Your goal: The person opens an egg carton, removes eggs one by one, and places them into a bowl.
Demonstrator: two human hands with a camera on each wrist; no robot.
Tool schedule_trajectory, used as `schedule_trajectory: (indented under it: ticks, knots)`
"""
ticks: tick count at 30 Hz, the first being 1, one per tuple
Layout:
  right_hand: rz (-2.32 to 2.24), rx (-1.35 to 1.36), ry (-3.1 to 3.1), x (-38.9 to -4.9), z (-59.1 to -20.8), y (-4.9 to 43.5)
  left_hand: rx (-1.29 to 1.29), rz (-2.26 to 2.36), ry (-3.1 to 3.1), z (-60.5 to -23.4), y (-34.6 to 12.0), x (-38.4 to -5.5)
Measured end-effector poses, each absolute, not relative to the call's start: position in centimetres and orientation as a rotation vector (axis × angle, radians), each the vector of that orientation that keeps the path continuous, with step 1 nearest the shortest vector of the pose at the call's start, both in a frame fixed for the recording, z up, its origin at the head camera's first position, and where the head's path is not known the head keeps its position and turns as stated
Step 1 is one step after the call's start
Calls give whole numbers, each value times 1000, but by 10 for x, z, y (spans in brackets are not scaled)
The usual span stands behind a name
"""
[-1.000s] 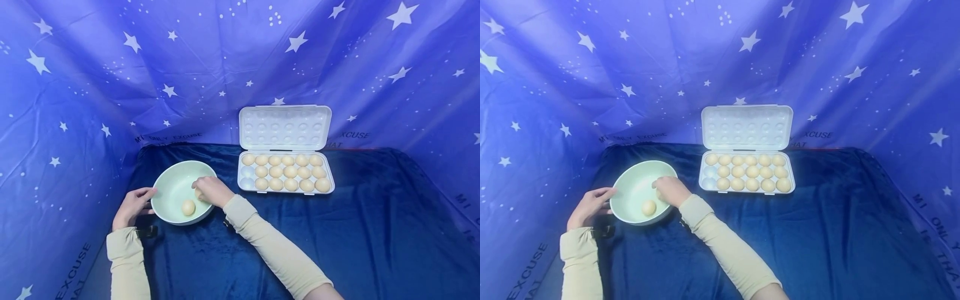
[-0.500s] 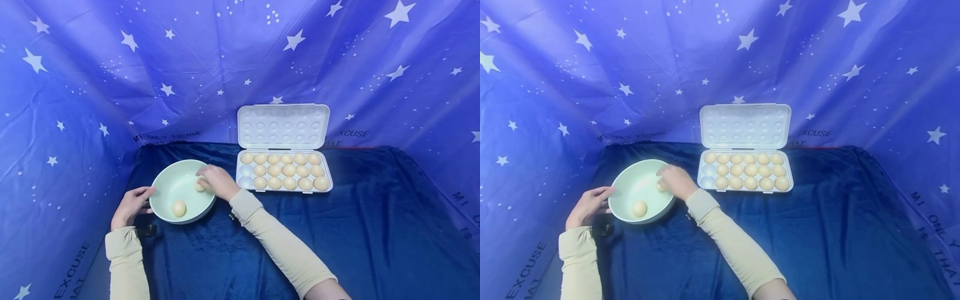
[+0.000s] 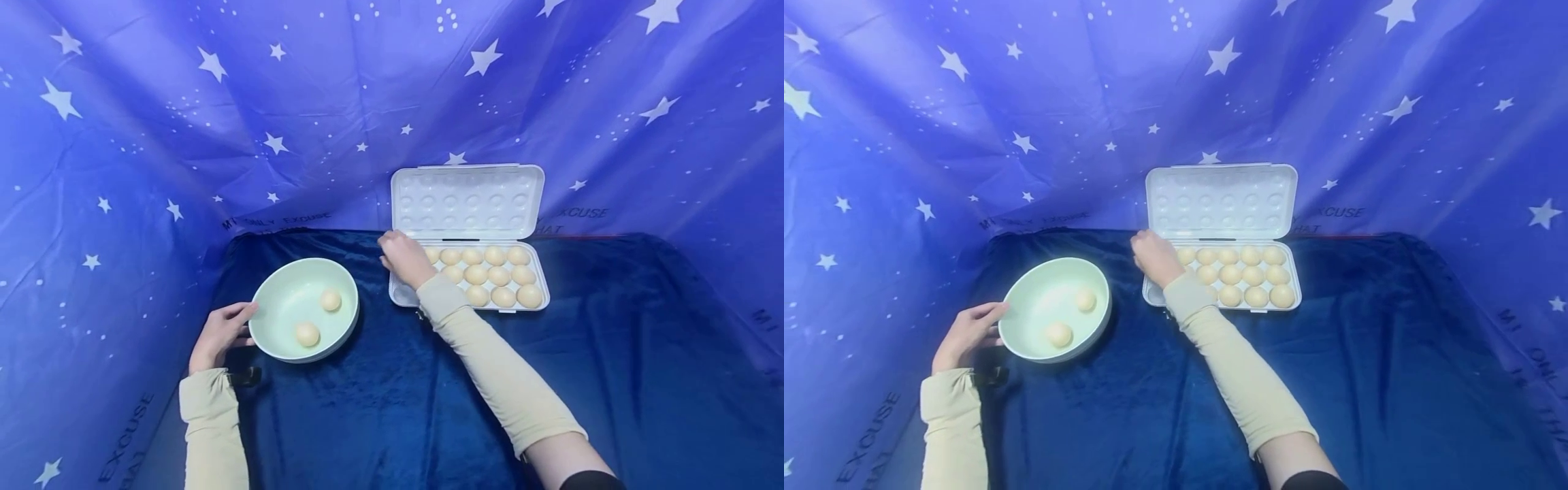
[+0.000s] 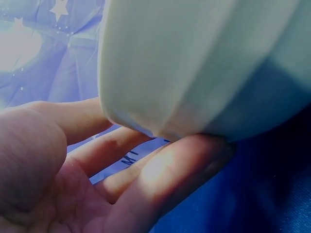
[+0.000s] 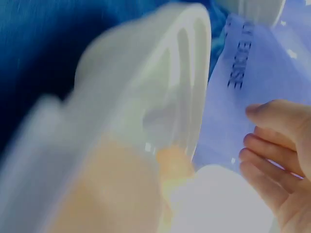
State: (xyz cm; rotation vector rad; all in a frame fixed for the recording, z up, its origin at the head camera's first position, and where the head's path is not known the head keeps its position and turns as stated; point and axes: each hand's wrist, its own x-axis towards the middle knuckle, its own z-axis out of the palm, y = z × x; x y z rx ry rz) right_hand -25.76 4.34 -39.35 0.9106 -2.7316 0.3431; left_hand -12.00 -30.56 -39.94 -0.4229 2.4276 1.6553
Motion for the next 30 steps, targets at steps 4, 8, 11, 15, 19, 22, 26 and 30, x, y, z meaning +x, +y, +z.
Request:
schedule_trajectory:
  ticks: [4, 8, 11, 15, 19, 22, 26, 30]
  knots:
    - [344, 827, -2771, -267, -394, 61, -439, 1645, 2436, -401, -301, -125]
    - [411, 790, -2824, -275, -397, 72, -451, 1651, 2428, -402, -301, -125]
    - [486, 800, -2859, -280, -403, 77, -452, 1640, 2430, -402, -303, -124]
    - [528, 861, -2861, -282, -412, 79, -460, 1626, 2425, -399, -305, -121]
    - [528, 882, -2852, -282, -413, 78, -452, 1648, 2405, -398, -307, -120]
    - [561, 856, -2864, -282, -413, 77, -442, 1662, 2401, -398, -308, -120]
    - [630, 793, -2884, -282, -414, 76, -440, 1674, 2403, -399, -308, -120]
    - [672, 715, -2866, -281, -415, 77, -444, 1676, 2395, -401, -308, -121]
